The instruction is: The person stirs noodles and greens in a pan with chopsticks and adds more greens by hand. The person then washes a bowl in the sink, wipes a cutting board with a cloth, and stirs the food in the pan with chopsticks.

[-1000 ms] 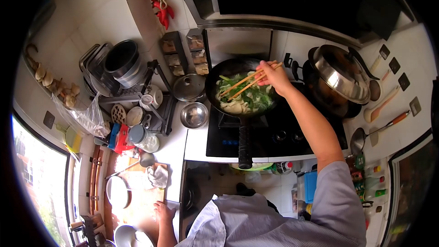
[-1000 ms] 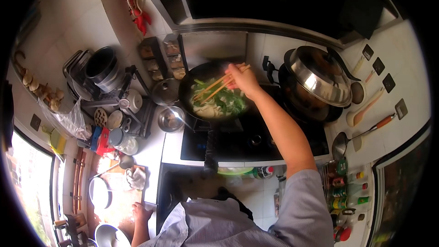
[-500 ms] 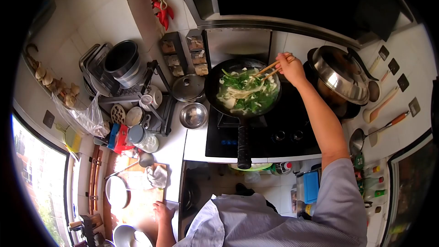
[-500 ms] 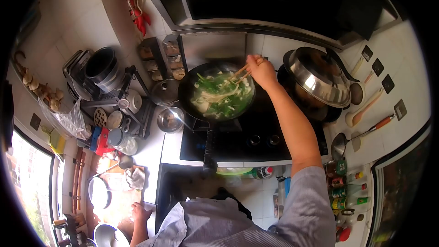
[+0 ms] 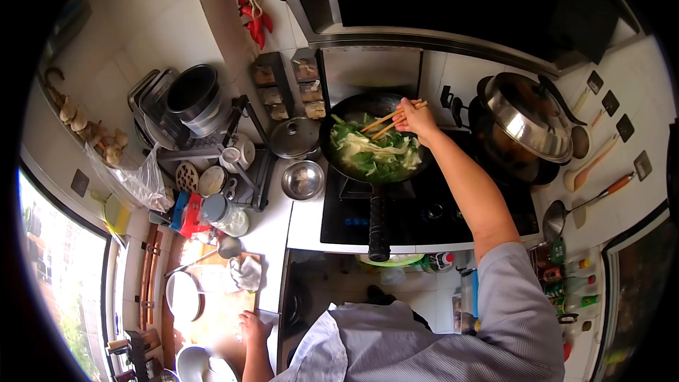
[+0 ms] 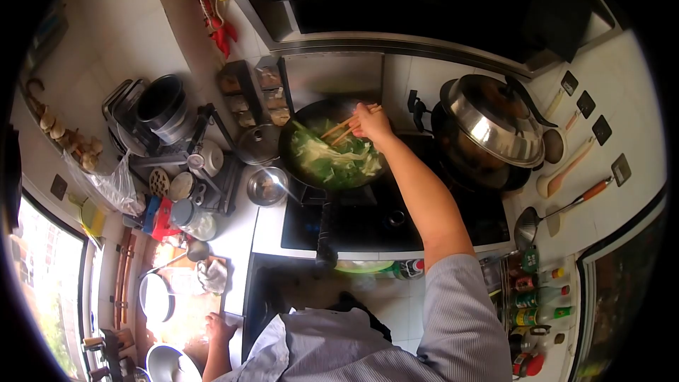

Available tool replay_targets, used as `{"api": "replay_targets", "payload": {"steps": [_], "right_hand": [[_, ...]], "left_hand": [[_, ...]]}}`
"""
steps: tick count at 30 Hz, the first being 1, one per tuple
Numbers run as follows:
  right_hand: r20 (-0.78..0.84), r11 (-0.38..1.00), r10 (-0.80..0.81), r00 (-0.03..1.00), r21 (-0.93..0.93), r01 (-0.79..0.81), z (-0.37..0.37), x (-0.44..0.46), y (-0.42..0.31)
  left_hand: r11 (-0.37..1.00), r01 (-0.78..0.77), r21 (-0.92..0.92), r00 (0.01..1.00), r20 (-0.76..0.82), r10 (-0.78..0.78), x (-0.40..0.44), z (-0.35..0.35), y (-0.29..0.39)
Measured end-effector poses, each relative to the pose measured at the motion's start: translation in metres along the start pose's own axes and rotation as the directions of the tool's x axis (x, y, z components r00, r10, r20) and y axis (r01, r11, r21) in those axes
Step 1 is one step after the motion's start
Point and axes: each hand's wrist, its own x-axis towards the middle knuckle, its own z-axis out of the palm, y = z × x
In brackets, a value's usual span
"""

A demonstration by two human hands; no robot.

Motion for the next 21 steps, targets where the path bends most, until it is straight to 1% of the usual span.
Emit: {"api": "replay_targets", "payload": {"steps": [1,2,4,8,10,11,12,15,16,18,19,21], "right_hand": [[0.034,1.0,0.0,0.999,0.005,0.0,0.001,-0.001,-0.001],[0.035,1.0,0.001,0.999,0.003,-0.001,-0.001,-0.002,-0.003],[0.115,0.998,0.059,0.992,0.002,-0.059,-0.006,-0.007,-0.01],[0.138,0.998,0.028,0.99,0.045,-0.035,-0.02,-0.025,-0.032],[0.109,0.994,-0.094,0.99,0.07,0.087,-0.023,-0.032,-0.044],[0.118,0.991,-0.126,0.985,0.057,0.12,-0.022,-0.039,-0.05],[0.115,0.991,-0.123,0.986,0.058,0.117,-0.019,-0.041,-0.048],[0.388,0.97,-0.157,0.908,-0.11,0.215,-0.011,-0.051,-0.037],[0.396,0.952,-0.171,0.902,-0.169,0.255,-0.008,-0.052,-0.029],[0.344,0.892,-0.186,0.92,-0.333,0.305,-0.014,-0.05,-0.024],[0.342,0.892,-0.187,0.921,-0.333,0.305,-0.018,-0.047,-0.022],[0.258,0.796,-0.321,0.911,-0.448,0.407,-0.03,-0.041,-0.02]], "left_hand": [[0.999,0.002,-0.054,0.997,0.078,0.002,-0.003,-0.008,0.003],[0.998,0.002,-0.055,0.997,0.08,0.003,-0.003,-0.008,0.003],[0.999,-0.004,-0.048,0.998,0.07,0.008,-0.003,-0.008,0.003],[1.0,-0.006,-0.023,0.997,0.076,0.007,-0.003,-0.008,0.004],[1.0,-0.005,-0.008,0.997,0.073,0.006,-0.001,-0.007,0.003],[1.0,-0.006,-0.004,0.997,0.075,0.006,-0.003,-0.008,0.003],[1.0,-0.01,-0.013,0.997,0.078,0.011,-0.004,-0.009,0.002],[1.0,-0.017,-0.017,0.997,0.077,0.018,-0.004,-0.01,0.004],[1.0,-0.015,-0.015,0.997,0.074,0.017,-0.004,-0.009,0.003],[1.0,-0.017,-0.017,0.998,0.067,0.018,-0.005,-0.008,0.002],[1.0,-0.015,-0.021,0.998,0.062,0.017,-0.005,-0.009,0.003],[1.0,-0.013,-0.02,0.998,0.066,0.014,-0.007,-0.011,0.003]]}}
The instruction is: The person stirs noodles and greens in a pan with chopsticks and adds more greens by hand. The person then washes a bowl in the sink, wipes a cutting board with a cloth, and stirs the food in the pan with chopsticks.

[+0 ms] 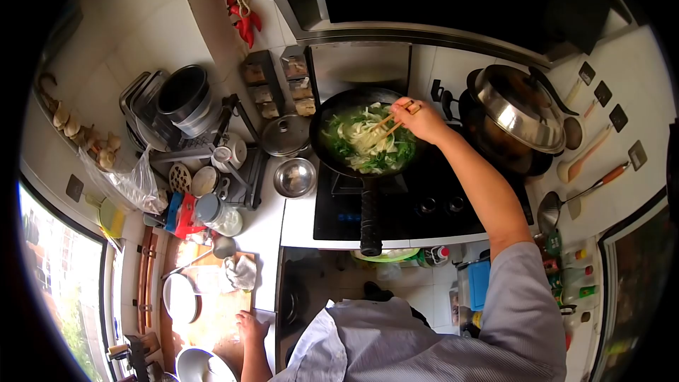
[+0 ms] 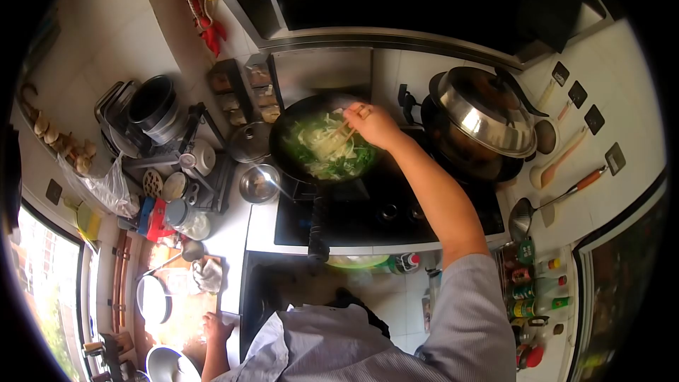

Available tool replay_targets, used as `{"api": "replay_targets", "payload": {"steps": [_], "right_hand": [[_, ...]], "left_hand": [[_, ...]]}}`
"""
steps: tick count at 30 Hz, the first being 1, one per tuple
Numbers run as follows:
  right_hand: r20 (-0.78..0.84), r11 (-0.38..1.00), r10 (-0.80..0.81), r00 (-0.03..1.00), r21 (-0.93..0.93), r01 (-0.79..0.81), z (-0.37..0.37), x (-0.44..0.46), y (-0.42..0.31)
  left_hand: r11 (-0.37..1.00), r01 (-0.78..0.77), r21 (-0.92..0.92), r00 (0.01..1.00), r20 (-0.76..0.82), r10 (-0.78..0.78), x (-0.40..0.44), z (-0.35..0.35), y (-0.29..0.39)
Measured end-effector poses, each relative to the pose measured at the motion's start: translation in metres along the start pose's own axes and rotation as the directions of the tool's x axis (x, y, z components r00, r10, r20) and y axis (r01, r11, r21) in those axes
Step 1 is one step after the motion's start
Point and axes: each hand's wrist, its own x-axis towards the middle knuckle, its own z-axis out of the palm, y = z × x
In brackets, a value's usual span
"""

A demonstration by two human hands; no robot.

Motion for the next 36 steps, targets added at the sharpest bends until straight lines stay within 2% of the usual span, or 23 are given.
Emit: {"api": "replay_targets", "payload": {"steps": [3,5,6,7,9,10,12,18,22,24,25,27,28,30,31,33,35,36], "right_hand": [[-0.152,0.992,0.065,0.986,-0.097,-0.08,-0.026,-0.004,-0.014],[-0.273,0.998,0.016,0.962,-0.053,-0.032,-0.041,0.004,-0.003],[-0.355,0.991,0.002,0.935,-0.122,-0.048,-0.049,0.006,0.001],[-0.378,0.986,0.08,0.922,-0.106,-0.129,-0.061,0.003,0.0],[-0.312,0.968,0.226,0.923,-0.039,-0.25,-0.064,-0.002,-0.002],[-0.314,0.967,0.226,0.922,-0.04,-0.251,-0.062,-0.003,0.002],[-0.185,0.889,0.44,0.879,0.226,-0.398,-0.054,-0.004,0.014],[-0.058,0.739,0.536,0.842,0.515,-0.435,-0.016,-0.012,0.019],[-0.042,0.713,0.485,0.874,0.598,-0.366,-0.004,-0.009,0.003],[-0.122,0.753,0.388,0.913,0.613,-0.239,-0.003,-0.005,-0.005],[-0.122,0.753,0.388,0.913,0.613,-0.239,-0.003,-0.004,-0.009],[-0.121,0.822,0.247,0.961,0.552,-0.142,-0.003,-0.002,-0.016],[-0.117,0.822,0.247,0.962,0.552,-0.144,0.002,-0.002,-0.017],[0.06,0.848,0.102,0.993,0.516,-0.118,0.01,-0.004,-0.015],[0.138,0.87,0.102,0.985,0.468,-0.156,0.015,-0.005,-0.011],[0.14,0.947,0.117,0.983,0.282,-0.153,0.017,-0.007,-0.002],[0.103,0.961,0.101,0.989,0.249,-0.124,0.009,-0.005,0.006],[0.032,0.988,0.089,0.995,0.127,-0.093,0.004,-0.003,0.01]], "left_hand": [[1.0,0.008,0.003,1.0,0.0,-0.008,0.002,0.002,0.0],[1.0,0.014,0.007,1.0,0.0,-0.014,0.001,0.003,-0.001],[1.0,0.026,0.007,1.0,0.004,-0.027,0.001,0.0,-0.001],[0.999,0.036,0.006,0.999,0.01,-0.036,0.0,0.0,0.001],[1.0,0.019,0.023,1.0,0.004,-0.019,0.002,0.002,0.001],[1.0,0.018,0.021,1.0,0.009,-0.018,0.002,0.001,0.0],[1.0,0.019,0.016,1.0,0.015,-0.019,0.002,0.002,0.001],[1.0,0.017,-0.008,1.0,-0.006,-0.017,0.005,0.007,-0.001],[1.0,0.001,-0.016,1.0,-0.022,-0.002,0.005,0.009,-0.003],[1.0,-0.001,-0.017,1.0,-0.021,0.001,0.005,0.009,-0.003],[1.0,0.007,-0.03,1.0,-0.02,-0.008,0.004,0.008,-0.002],[0.999,0.018,-0.043,1.0,-0.018,-0.019,0.002,0.006,-0.001],[0.999,0.02,-0.038,1.0,-0.011,-0.021,0.0,0.003,0.0],[0.999,0.021,-0.032,1.0,-0.006,-0.021,-0.001,0.001,0.0],[1.0,0.008,-0.024,1.0,-0.002,-0.008,-0.001,0.001,0.0],[1.0,-0.005,-0.015,1.0,0.001,0.005,-0.001,0.001,0.0],[0.999,0.033,-0.028,0.999,0.012,-0.033,-0.003,-0.001,0.001],[0.999,0.032,-0.028,0.999,0.013,-0.032,-0.003,0.0,0.001]]}}
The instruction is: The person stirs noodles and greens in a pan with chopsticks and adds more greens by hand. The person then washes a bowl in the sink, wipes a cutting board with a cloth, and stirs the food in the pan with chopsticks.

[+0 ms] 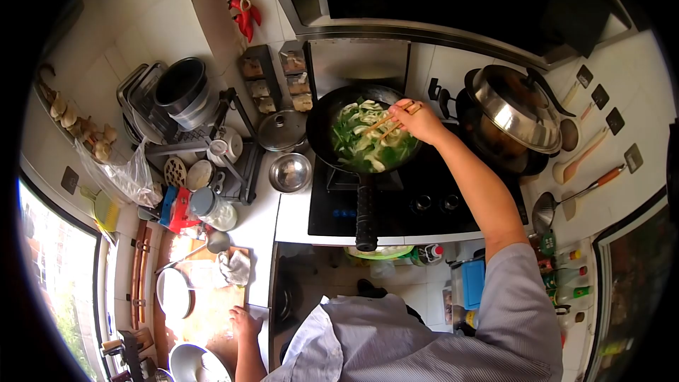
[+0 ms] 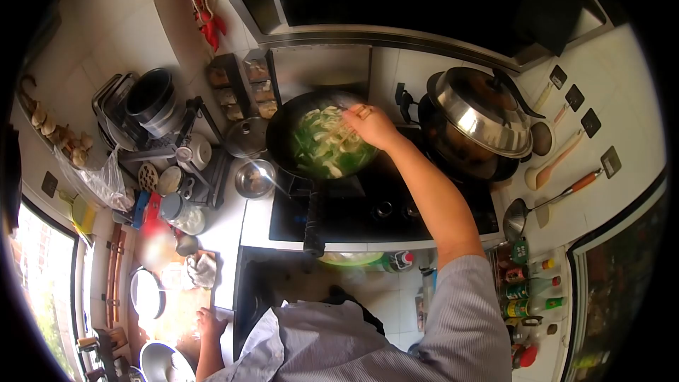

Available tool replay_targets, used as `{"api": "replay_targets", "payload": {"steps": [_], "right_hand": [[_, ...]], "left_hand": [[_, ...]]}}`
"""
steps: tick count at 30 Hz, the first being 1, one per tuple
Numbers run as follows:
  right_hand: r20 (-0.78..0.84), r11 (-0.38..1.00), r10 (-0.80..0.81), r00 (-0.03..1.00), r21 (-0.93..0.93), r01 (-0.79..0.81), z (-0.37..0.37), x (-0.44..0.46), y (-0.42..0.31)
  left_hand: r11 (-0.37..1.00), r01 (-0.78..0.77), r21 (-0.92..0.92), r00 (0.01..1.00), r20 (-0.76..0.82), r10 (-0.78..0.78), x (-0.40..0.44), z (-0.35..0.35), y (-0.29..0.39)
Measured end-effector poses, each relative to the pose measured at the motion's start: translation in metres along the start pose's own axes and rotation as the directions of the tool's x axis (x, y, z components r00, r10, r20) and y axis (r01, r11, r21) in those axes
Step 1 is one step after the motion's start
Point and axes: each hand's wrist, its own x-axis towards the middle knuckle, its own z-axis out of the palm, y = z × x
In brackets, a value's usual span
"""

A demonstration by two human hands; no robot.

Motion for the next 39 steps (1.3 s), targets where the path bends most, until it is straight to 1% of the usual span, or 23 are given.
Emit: {"api": "replay_targets", "payload": {"steps": [1,3,5,6,7,9,11,13,14,15,17,21,22,23,26,27,29,31,33,35,37,38,39], "right_hand": [[-0.066,0.992,-0.03,0.997,-0.127,0.022,-0.004,0.0,-0.002],[-0.106,0.993,-0.036,0.994,-0.116,0.024,-0.014,-0.002,-0.005],[-0.236,0.993,-0.037,0.971,-0.122,0.008,-0.025,-0.001,-0.011],[-0.277,0.994,-0.019,0.961,-0.105,-0.01,-0.033,-0.002,-0.015],[-0.329,1.0,0.004,0.944,-0.01,-0.008,-0.037,-0.002,-0.02],[-0.445,0.997,0.063,0.894,0.069,-0.036,-0.045,-0.005,-0.031],[-0.481,0.995,0.079,0.873,0.088,-0.042,-0.05,-0.001,-0.024],[-0.569,0.998,0.023,0.822,-0.038,-0.054,-0.049,0.004,-0.006],[-0.558,0.99,0.003,0.83,-0.116,-0.081,-0.047,0.009,0.009],[-0.513,1.0,0.017,0.858,0.001,-0.019,-0.04,0.013,0.025],[-0.406,0.971,0.147,0.902,0.232,-0.054,-0.025,0.015,0.034],[-0.273,0.917,0.283,0.919,0.357,-0.176,-0.002,0.008,0.023],[-0.235,0.897,0.313,0.92,0.393,-0.205,0.001,0.007,0.021],[-0.236,0.896,0.314,0.92,0.394,-0.205,0.003,0.007,0.018],[-0.158,0.853,0.312,0.937,0.481,-0.203,0.005,0.003,0.003],[-0.159,0.853,0.313,0.936,0.481,-0.203,0.004,0.002,-0.003],[-0.13,0.873,0.211,0.969,0.471,-0.127,0.004,0.001,-0.015],[-0.113,0.87,0.194,0.975,0.479,-0.118,0.009,0.0,-0.022],[0.013,0.911,0.083,0.996,0.405,-0.081,0.015,0.001,-0.024],[0.051,0.916,0.068,0.996,0.393,-0.083,0.017,0.002,-0.019],[0.088,0.974,-0.001,0.996,0.224,-0.018,0.014,0.0,-0.016],[0.083,0.99,0.034,0.996,0.133,-0.044,0.009,-0.003,-0.019],[0.083,0.99,0.033,0.996,0.132,-0.043,0.004,-0.002,-0.018]], "left_hand": [[1.0,-0.02,0.007,1.0,-0.009,0.02,0.0,0.001,0.0],[0.999,-0.042,0.012,0.999,-0.017,0.042,0.001,0.001,0.0],[1.0,-0.025,0.01,1.0,-0.006,0.025,0.0,-0.001,0.001],[1.0,-0.024,0.007,1.0,-0.005,0.024,0.0,-0.002,0.001],[1.0,-0.03,0.002,1.0,-0.002,0.03,-0.001,-0.003,0.002],[0.999,-0.034,-0.004,0.999,-0.001,0.034,0.002,0.001,0.0],[0.997,-0.044,0.069,0.986,-0.155,0.055,0.01,0.017,-0.005],[0.997,-0.045,0.067,0.984,-0.168,0.056,0.014,0.024,-0.009],[0.997,-0.045,0.067,0.982,-0.182,0.057,0.015,0.026,-0.01],[0.996,-0.048,0.071,0.981,-0.184,0.06,0.016,0.027,-0.011],[0.996,-0.04,0.076,0.986,-0.158,0.052,0.019,0.027,-0.01],[0.999,-0.022,0.032,0.993,-0.115,0.026,0.014,0.017,-0.007],[1.0,-0.017,0.025,0.997,-0.071,0.019,0.008,0.008,-0.003],[1.0,-0.011,0.019,1.0,-0.026,0.012,0.005,0.004,0.0],[1.0,0.004,-0.006,1.0,-0.025,-0.004,0.005,0.004,0.0],[1.0,0.003,-0.005,1.0,-0.025,-0.003,0.008,0.008,-0.002],[0.999,-0.017,0.028,0.998,-0.054,0.018,0.012,0.014,-0.004],[1.0,-0.011,0.021,0.999,-0.041,0.012,0.012,0.013,-0.003],[1.0,-0.004,0.012,1.0,-0.028,0.004,0.013,0.013,-0.004],[0.999,-0.025,0.043,0.998,-0.051,0.027,0.017,0.018,-0.006],[0.999,-0.024,0.038,0.999,-0.046,0.026,0.018,0.02,-0.008],[0.999,-0.023,0.033,0.999,-0.04,0.025,0.018,0.02,-0.008],[0.999,-0.023,0.031,0.999,-0.04,0.025,0.017,0.02,-0.008]]}}
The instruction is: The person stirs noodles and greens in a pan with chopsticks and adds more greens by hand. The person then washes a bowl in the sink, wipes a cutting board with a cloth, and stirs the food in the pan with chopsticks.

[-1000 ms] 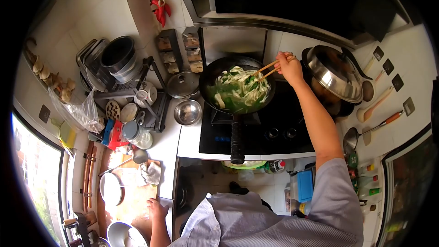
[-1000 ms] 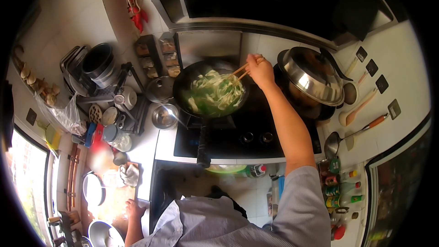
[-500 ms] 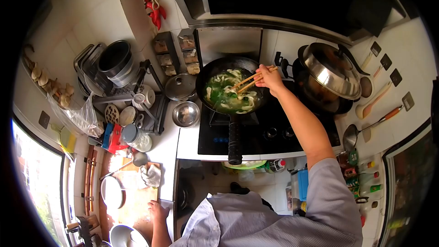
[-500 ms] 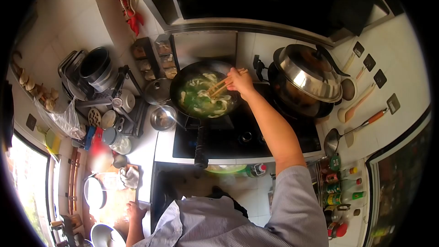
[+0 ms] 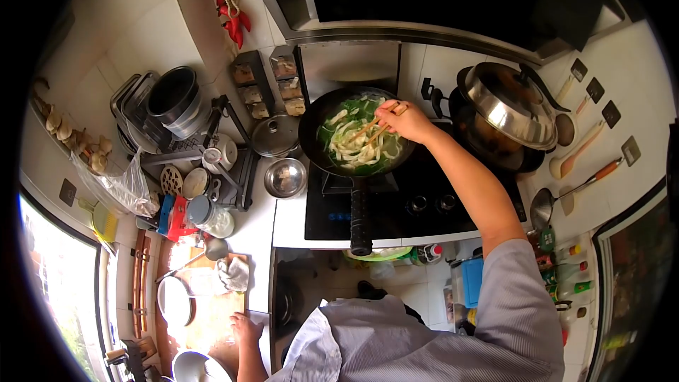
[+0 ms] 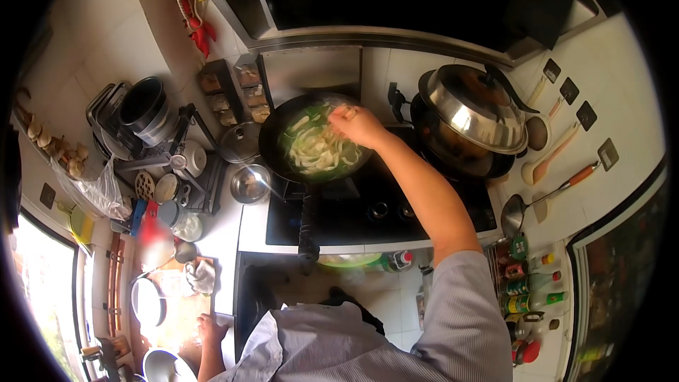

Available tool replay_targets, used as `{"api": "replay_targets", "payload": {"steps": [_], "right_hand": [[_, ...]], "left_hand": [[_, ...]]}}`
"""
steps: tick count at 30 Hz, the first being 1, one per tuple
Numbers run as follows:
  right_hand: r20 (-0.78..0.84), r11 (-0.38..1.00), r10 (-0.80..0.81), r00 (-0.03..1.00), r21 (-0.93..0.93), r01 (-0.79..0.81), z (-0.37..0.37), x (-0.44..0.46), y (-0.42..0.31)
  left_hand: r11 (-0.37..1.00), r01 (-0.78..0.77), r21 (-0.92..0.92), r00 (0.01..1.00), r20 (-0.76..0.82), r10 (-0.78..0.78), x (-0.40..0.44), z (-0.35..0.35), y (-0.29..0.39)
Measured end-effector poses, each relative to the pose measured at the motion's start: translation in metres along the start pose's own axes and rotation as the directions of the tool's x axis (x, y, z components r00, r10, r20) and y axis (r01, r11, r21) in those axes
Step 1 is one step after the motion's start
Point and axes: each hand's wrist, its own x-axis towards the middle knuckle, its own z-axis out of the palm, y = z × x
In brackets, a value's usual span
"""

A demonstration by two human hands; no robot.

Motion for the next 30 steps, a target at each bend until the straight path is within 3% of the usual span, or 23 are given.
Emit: {"api": "replay_targets", "payload": {"steps": [2,6,11,14,16,20,24,27,30], "right_hand": [[-0.071,0.939,-0.085,0.994,-0.338,0.056,-0.008,0.0,-0.007],[-0.238,0.891,-0.173,0.956,-0.452,0.049,-0.03,-0.003,-0.015],[-0.482,0.929,-0.227,0.847,-0.368,0.039,-0.056,0.011,0.003],[-0.519,0.909,-0.246,0.819,-0.416,0.01,-0.052,0.017,0.032],[-0.445,0.995,-0.034,0.895,-0.1,-0.012,-0.037,0.014,0.035],[-0.281,0.986,0.068,0.957,0.163,-0.022,-0.011,0.014,0.042],[-0.176,0.978,0.117,0.977,0.192,-0.083,0.002,0.012,0.026],[-0.147,0.971,0.053,0.988,0.24,-0.017,-0.005,0.011,0.007],[-0.329,0.971,-0.015,0.944,0.219,0.092,-0.024,0.017,-0.009]], "left_hand": [[1.0,-0.006,0.011,1.0,-0.005,0.006,-0.001,-0.001,0.001],[1.0,0.003,-0.005,1.0,0.007,-0.003,-0.002,-0.004,0.002],[1.0,0.007,-0.022,1.0,0.016,-0.007,-0.004,-0.008,0.003],[1.0,-0.003,-0.012,1.0,0.009,0.004,-0.004,-0.008,0.003],[1.0,0.004,-0.01,1.0,0.011,-0.003,-0.005,-0.009,0.004],[1.0,0.012,0.006,1.0,0.028,-0.013,-0.01,-0.016,0.008],[0.999,-0.007,-0.033,1.0,-0.026,0.006,-0.003,0.0,0.002],[0.999,0.019,-0.044,0.999,0.031,-0.017,-0.005,-0.01,0.005],[0.999,0.011,-0.034,1.0,0.009,-0.011,-0.005,-0.007,0.002]]}}
